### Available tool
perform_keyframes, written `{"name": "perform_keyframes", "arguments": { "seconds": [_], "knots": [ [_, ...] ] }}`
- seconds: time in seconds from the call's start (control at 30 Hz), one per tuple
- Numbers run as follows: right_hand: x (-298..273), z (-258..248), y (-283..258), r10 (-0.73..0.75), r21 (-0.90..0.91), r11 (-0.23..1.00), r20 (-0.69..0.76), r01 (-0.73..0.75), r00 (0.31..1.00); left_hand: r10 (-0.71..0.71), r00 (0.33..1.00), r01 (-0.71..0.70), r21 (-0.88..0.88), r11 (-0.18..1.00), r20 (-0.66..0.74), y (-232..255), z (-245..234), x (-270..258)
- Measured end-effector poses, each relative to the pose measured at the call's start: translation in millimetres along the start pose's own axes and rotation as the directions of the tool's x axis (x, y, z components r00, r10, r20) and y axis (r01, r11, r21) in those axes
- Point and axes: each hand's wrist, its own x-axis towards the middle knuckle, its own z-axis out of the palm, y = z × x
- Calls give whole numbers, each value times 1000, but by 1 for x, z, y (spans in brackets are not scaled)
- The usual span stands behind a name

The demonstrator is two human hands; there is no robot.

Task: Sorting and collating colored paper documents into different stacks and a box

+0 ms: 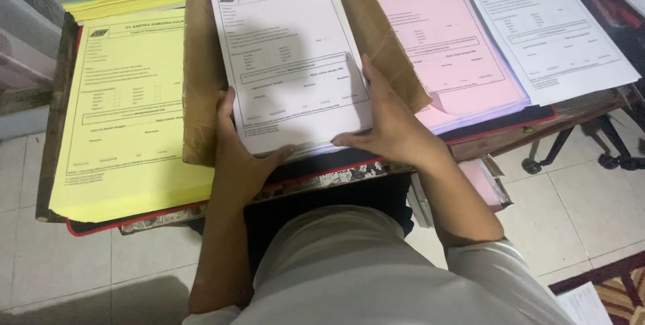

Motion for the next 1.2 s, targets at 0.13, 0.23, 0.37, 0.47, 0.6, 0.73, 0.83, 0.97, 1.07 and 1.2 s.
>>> {"name": "perform_keyframes", "arguments": {
  "seconds": [0.13, 0.23, 0.37, 0.47, 0.6, 0.73, 0.83, 0.97, 1.07, 1.2],
  "knots": [
    [2, -6, -13, 6, -110, 994, 31, -3, 999, -47, 997, 44, 43, 998, 57, 18, -9, -3],
    [10, -19, -19, 53, -168, 985, 68, -41, 996, -112, 991, 115, -34, 993, 79, 24, -14, 0],
    [33, -63, -41, 64, -99, 994, 153, -49, 986, -13, 985, -2, 87, 996, 171, 40, -29, 11],
    [70, -79, -34, 149, -41, 989, 244, -144, 958, -53, 962, -43, 338, 940, 269, 76, -40, 44],
    [123, -82, -45, 243, -69, 970, 179, -234, 953, -52, 953, 110, -183, 977, 298, 47, -52, 129],
    [190, -66, 15, 222, -63, 975, 172, -214, 960, -270, 945, 304, -186, 934, 187, 44, -42, 160],
    [220, -58, 34, 77, -152, 986, 107, -61, 991, 5, 997, 18, -331, 943, 71, 19, -27, 196],
    [242, -51, 35, 146, -90, 986, 89, -138, 985, -605, 796, 595, 146, 790, 27, 41, -25, 197],
    [242, -49, 29, 276, -18, 961, 85, -275, 957, -583, 811, 574, 121, 810, 56, 50, -25, 194],
    [241, -39, 57, 162, 62, 984, 80, -168, 983, -435, 886, 446, -37, 894, 158, 71, -32, 173]
  ]
}}
